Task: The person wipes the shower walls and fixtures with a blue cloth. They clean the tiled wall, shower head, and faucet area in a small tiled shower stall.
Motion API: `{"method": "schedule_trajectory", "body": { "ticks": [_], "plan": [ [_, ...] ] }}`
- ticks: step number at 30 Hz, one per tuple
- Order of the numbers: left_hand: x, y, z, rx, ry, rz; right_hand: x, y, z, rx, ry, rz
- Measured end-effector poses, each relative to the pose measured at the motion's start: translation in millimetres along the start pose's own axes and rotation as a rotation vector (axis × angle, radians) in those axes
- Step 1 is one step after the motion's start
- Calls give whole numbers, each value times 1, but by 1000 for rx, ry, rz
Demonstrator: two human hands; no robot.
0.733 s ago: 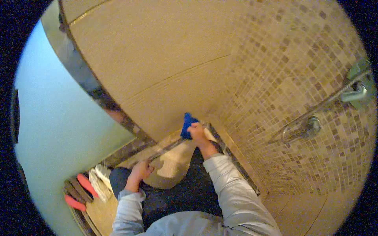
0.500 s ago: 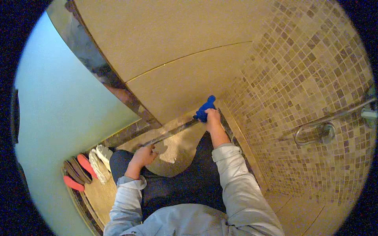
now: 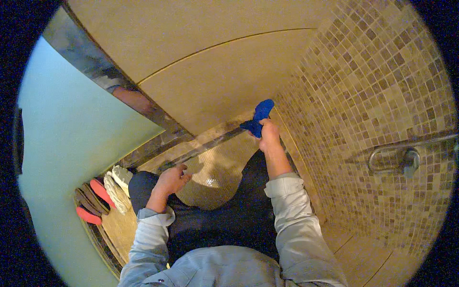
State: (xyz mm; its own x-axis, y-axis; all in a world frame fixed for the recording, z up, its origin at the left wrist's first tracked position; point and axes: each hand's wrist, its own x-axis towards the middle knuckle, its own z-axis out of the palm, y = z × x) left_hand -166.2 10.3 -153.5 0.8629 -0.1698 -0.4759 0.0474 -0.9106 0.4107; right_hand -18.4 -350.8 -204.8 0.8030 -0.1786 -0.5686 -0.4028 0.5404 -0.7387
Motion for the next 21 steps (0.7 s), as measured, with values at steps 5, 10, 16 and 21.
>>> {"method": "schedule_trajectory", "body": {
  "ticks": [5, 10, 16, 21],
  "plan": [
    [-2, 10, -8, -37, 7, 19, -28, -14, 3, -79, 18, 8],
    [0, 29, -14, -13, -14, 73, -60, -28, -12, -94, -65, -11],
    [-9, 54, -4, -49, -48, 156, -128, -41, 0, 36, -82, -43],
    [-8, 56, 15, 38, -65, 278, -160, -49, -18, 74, -61, -11]
  ]
}}
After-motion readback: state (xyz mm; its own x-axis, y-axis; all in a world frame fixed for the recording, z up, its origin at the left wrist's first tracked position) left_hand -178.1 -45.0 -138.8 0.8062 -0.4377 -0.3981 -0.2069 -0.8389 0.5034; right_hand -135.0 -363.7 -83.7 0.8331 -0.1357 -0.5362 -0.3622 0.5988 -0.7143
